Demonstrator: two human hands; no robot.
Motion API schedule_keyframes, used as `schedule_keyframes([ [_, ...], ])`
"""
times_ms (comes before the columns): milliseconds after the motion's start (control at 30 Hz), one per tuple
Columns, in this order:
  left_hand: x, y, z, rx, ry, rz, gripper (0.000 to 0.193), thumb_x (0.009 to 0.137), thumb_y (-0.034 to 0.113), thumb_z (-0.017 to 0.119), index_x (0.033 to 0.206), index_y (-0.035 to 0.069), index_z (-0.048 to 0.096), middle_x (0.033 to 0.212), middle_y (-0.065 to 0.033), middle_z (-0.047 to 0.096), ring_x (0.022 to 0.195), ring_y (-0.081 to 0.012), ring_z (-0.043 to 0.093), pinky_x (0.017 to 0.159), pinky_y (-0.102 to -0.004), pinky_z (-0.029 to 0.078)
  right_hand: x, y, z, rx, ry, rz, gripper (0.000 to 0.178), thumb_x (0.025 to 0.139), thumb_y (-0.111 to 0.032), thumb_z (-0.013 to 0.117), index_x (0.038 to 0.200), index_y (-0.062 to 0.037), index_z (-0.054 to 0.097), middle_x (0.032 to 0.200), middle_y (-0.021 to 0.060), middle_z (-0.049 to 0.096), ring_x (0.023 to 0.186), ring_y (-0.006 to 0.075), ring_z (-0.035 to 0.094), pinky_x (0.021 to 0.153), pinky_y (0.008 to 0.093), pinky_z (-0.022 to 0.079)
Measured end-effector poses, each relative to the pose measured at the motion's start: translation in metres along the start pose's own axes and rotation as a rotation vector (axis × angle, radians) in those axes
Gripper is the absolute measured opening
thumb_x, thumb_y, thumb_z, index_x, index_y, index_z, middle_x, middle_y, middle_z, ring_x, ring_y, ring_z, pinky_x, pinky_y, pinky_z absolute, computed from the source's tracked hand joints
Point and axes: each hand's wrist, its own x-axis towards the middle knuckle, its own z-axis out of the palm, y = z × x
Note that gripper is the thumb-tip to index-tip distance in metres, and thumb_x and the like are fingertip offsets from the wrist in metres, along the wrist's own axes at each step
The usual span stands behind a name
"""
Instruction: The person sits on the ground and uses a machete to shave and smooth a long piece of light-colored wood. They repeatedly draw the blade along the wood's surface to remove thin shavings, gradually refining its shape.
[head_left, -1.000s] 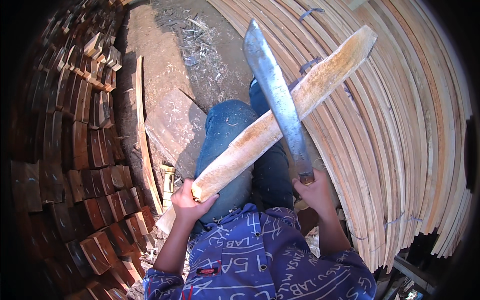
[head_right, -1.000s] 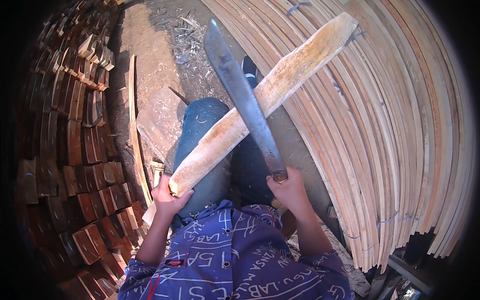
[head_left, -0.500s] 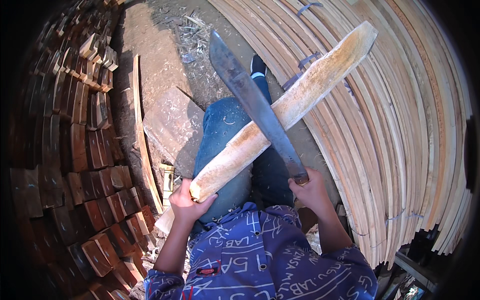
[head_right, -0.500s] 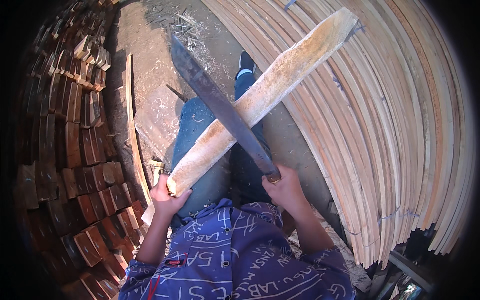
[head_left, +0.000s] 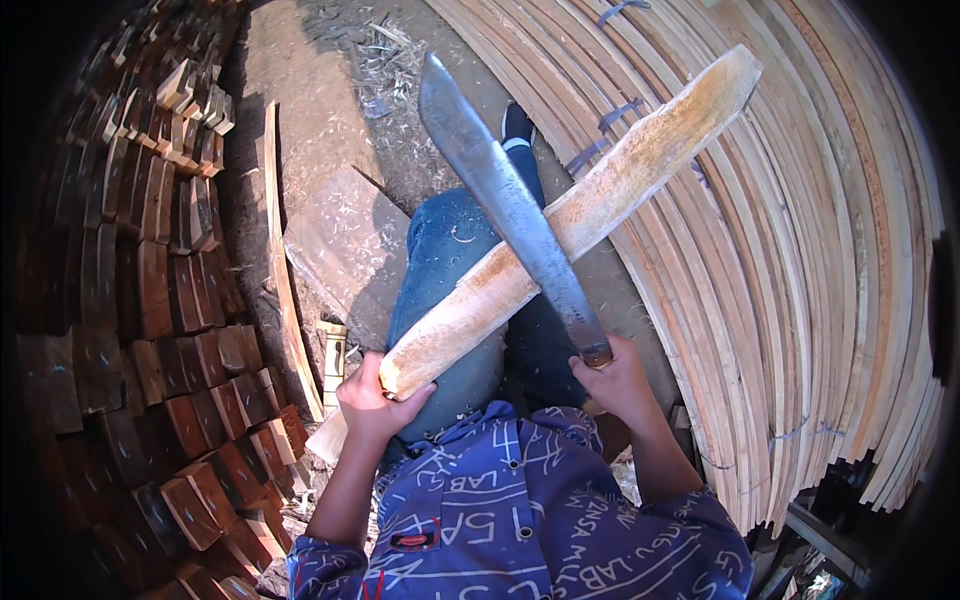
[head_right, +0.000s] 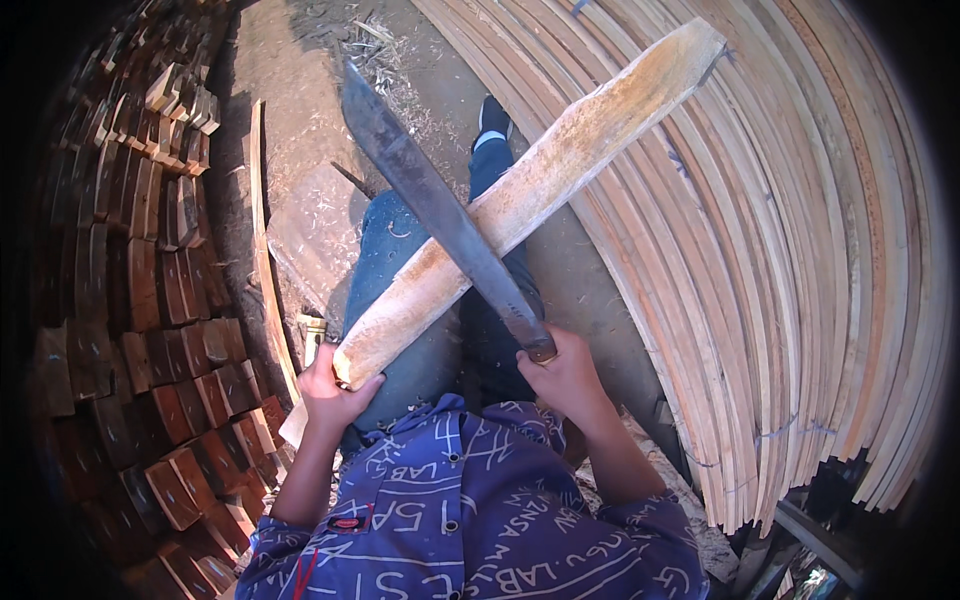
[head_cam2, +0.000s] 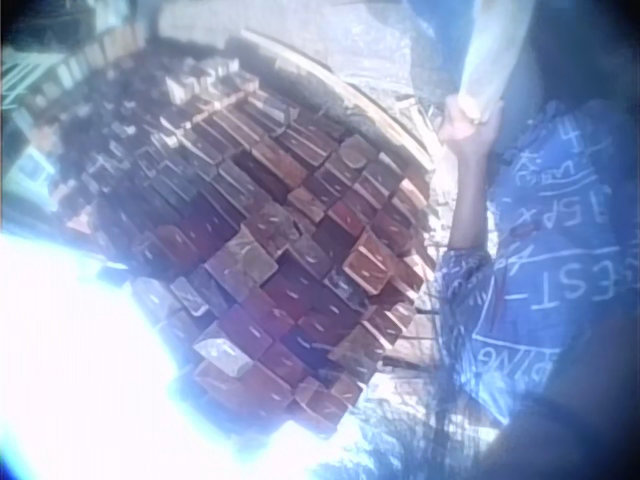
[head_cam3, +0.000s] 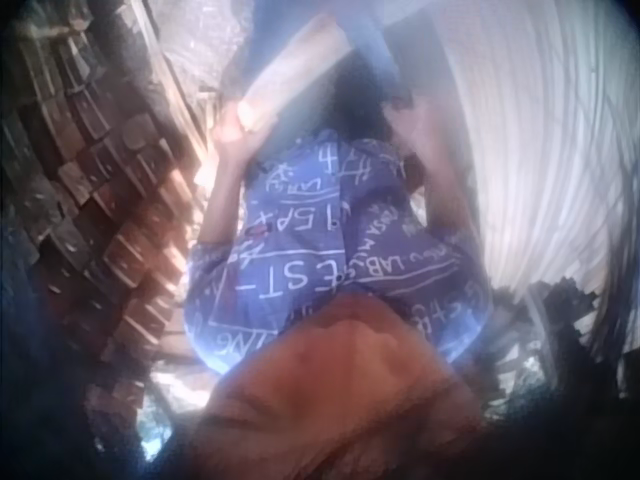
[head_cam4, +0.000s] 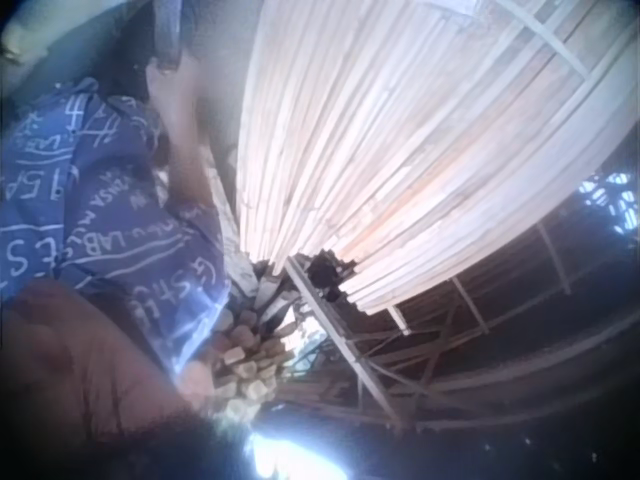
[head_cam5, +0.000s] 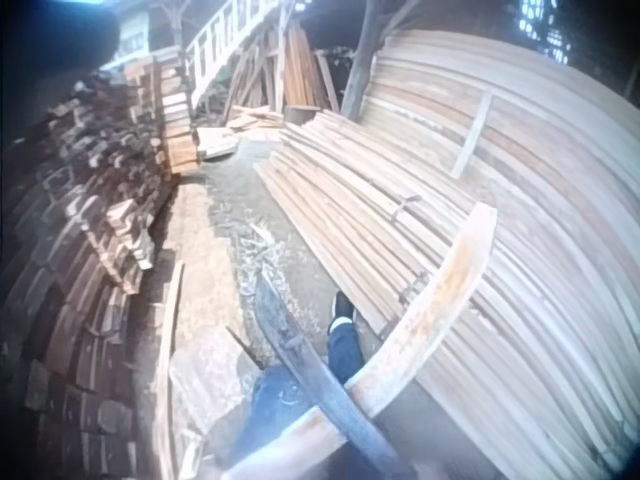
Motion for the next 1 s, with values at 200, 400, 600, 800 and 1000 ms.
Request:
schedule_keyframes([
  [200,-0.004,-0.009,0.005,-0.084,0.036,0.021,0.059,0.056,0.038,0.091,0.093,0.008,0.057,0.075,-0.0129,0.067,0.068,-0.0307,0.068,0.061,-0.0380,0.053,-0.006,-0.003,0.000,0.000,0.013,-0.033,0.035,0.080,-0.010,0.074,0.110,0.0059,0.065,0.080,0.0119,0.070,0.074,0.0124,0.065,0.069,0.0286,0.051],
  [400,-0.003,-0.007,0.003,-0.074,0.033,0.018,0.059,0.056,0.039,0.091,0.094,0.007,0.057,0.076,-0.0136,0.067,0.069,-0.0312,0.068,0.061,-0.0389,0.053,0.003,-0.001,-0.008,0.063,0.132,0.135,0.026,0.081,-0.008,0.073,0.103,0.0036,0.067,0.073,0.0046,0.066,0.070,0.0072,0.060,0.064,0.0284,0.049],
  [600,-0.005,-0.005,0.001,-0.024,0.036,0.029,0.061,0.057,0.041,0.091,0.093,0.006,0.057,0.076,-0.0146,0.066,0.069,-0.0327,0.068,0.061,-0.0396,0.053,-0.004,0.001,0.004,0.055,0.022,0.026,0.020,0.081,-0.007,0.074,0.096,0.0023,0.065,0.070,0.0017,0.063,0.063,0.0083,0.059,0.058,0.0267,0.048],
  [800,-0.005,-0.006,0.002,-0.051,0.043,0.019,0.059,0.058,0.042,0.090,0.092,0.006,0.057,0.076,-0.0142,0.065,0.068,-0.0331,0.067,0.061,-0.0397,0.053,0.005,-0.006,-0.017,0.181,0.090,0.166,0.021,0.082,-0.007,0.074,0.098,0.0030,0.065,0.072,0.0016,0.064,0.066,0.0078,0.060,0.061,0.0270,0.049],
  [1000,-0.005,-0.003,0.002,-0.049,0.025,-0.023,0.059,0.057,0.041,0.090,0.092,0.006,0.057,0.076,-0.0146,0.065,0.068,-0.0330,0.067,0.061,-0.0397,0.052,0.006,0.001,-0.014,-0.021,0.085,-0.010,0.016,0.081,-0.007,0.073,0.092,0.0018,0.064,0.074,0.0016,0.064,0.069,0.0078,0.058,0.063,0.0277,0.048],
])
